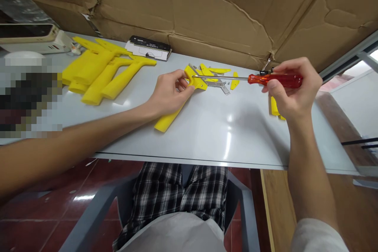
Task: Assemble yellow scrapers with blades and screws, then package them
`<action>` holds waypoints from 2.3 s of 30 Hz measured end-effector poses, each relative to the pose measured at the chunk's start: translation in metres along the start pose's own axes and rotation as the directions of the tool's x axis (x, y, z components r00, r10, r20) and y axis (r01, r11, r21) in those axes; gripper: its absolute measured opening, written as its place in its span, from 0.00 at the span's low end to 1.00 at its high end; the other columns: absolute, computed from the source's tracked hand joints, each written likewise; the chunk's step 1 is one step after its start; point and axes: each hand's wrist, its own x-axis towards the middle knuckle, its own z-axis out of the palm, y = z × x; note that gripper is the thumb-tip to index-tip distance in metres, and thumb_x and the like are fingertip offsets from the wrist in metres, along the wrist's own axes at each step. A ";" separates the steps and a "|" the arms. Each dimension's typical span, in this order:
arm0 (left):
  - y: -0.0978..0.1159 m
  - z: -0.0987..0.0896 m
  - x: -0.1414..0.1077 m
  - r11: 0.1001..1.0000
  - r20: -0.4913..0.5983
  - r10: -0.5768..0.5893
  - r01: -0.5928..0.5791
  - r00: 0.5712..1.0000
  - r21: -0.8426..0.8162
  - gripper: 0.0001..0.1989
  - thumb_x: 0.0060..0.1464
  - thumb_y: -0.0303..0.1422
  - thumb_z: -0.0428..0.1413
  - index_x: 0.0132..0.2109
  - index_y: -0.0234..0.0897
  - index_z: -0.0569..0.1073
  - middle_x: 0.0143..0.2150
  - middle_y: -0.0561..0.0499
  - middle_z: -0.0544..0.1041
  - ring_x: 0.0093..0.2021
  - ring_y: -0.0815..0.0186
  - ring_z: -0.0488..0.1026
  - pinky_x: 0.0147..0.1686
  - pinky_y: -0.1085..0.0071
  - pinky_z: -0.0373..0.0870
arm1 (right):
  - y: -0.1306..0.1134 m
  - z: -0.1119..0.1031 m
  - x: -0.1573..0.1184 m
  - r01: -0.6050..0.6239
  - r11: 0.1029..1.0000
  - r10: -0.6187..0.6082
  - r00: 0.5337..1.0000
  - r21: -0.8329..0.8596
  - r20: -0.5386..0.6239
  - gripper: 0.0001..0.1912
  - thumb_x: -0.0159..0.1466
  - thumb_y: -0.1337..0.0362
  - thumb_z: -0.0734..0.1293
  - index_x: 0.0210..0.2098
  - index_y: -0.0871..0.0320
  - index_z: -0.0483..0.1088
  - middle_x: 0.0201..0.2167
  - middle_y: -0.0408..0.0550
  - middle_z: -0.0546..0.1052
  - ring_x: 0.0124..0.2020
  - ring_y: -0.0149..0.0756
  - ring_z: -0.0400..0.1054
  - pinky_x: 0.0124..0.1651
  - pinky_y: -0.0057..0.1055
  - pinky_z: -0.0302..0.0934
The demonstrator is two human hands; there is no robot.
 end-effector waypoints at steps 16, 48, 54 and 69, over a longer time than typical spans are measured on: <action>-0.001 -0.001 0.003 1.000 -0.023 0.022 -0.022 0.999 0.006 0.06 0.54 0.30 0.63 0.41 0.38 0.77 0.33 0.52 0.77 0.30 0.65 0.70 0.36 0.67 0.71 | -0.009 0.002 0.001 -0.081 0.997 0.081 0.997 0.001 -0.020 0.20 0.57 0.53 0.86 0.40 0.58 0.82 0.27 0.46 0.82 0.25 0.42 0.82 0.21 0.31 0.72; -0.001 -0.001 0.003 1.000 -0.025 0.001 0.000 1.000 0.021 0.06 0.54 0.30 0.63 0.41 0.39 0.77 0.33 0.53 0.78 0.31 0.65 0.70 0.36 0.67 0.71 | -0.023 0.000 -0.001 -0.144 0.989 0.146 0.987 -0.036 0.069 0.13 0.55 0.63 0.85 0.36 0.58 0.83 0.30 0.45 0.82 0.22 0.37 0.79 0.20 0.29 0.70; 0.002 -0.002 0.003 0.999 -0.023 -0.025 0.024 0.999 -0.023 0.07 0.54 0.28 0.64 0.40 0.39 0.76 0.33 0.53 0.77 0.30 0.65 0.69 0.36 0.66 0.72 | -0.024 0.002 -0.003 -0.216 0.976 0.217 0.973 -0.025 0.075 0.15 0.59 0.56 0.85 0.35 0.58 0.82 0.26 0.46 0.82 0.21 0.39 0.79 0.20 0.31 0.72; -0.003 -0.003 0.006 0.998 -0.020 -0.045 0.044 0.999 -0.042 0.07 0.53 0.29 0.65 0.41 0.39 0.78 0.34 0.52 0.79 0.33 0.63 0.73 0.38 0.66 0.73 | -0.025 0.005 -0.003 -0.327 0.945 0.327 0.941 -0.013 0.088 0.13 0.58 0.62 0.84 0.33 0.60 0.79 0.23 0.45 0.81 0.21 0.40 0.80 0.22 0.30 0.73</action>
